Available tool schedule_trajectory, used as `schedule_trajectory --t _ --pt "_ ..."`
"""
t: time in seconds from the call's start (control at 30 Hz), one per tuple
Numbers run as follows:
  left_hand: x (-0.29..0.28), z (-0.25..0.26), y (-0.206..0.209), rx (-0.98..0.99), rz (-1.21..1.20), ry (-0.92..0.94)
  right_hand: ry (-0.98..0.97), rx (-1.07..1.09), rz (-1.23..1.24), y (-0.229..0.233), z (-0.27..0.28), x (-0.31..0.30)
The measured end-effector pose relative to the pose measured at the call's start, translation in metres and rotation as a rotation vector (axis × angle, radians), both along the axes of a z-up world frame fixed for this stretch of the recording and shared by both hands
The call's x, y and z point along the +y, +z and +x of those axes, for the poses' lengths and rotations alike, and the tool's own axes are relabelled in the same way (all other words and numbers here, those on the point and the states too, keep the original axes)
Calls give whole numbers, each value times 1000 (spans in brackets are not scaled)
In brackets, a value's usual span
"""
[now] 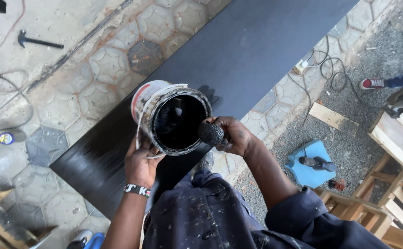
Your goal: Applying a black finish to a wooden furniture panel using a sponge and a cloth.
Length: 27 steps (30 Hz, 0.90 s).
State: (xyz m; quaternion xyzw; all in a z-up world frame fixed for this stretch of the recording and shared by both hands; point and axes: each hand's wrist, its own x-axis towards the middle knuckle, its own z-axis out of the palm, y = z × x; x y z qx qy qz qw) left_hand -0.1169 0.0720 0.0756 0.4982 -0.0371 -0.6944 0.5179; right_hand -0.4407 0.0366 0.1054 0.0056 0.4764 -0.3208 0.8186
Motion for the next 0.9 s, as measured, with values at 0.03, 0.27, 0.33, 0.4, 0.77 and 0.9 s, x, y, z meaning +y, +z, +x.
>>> schedule_trajectory --t 0.03,0.27,0.33,0.4,0.77,0.9 --pt "-1 3 17 -50 12 -6 -4 -4 -12 2 6 -1" --pt "3 13 25 -56 41 -39 -68 -73 -40 2 25 12" --pt "12 2 33 -44 48 -46 -62 -60 -44 -5 23 20" --pt "21 -9 37 -31 54 -55 -57 -45 -49 -6 20 27" --pt "79 -65 45 79 63 -156 -24 189 -129 42 -7 73" --pt "97 -80 42 86 42 -178 42 395 -201 45 -3 94"
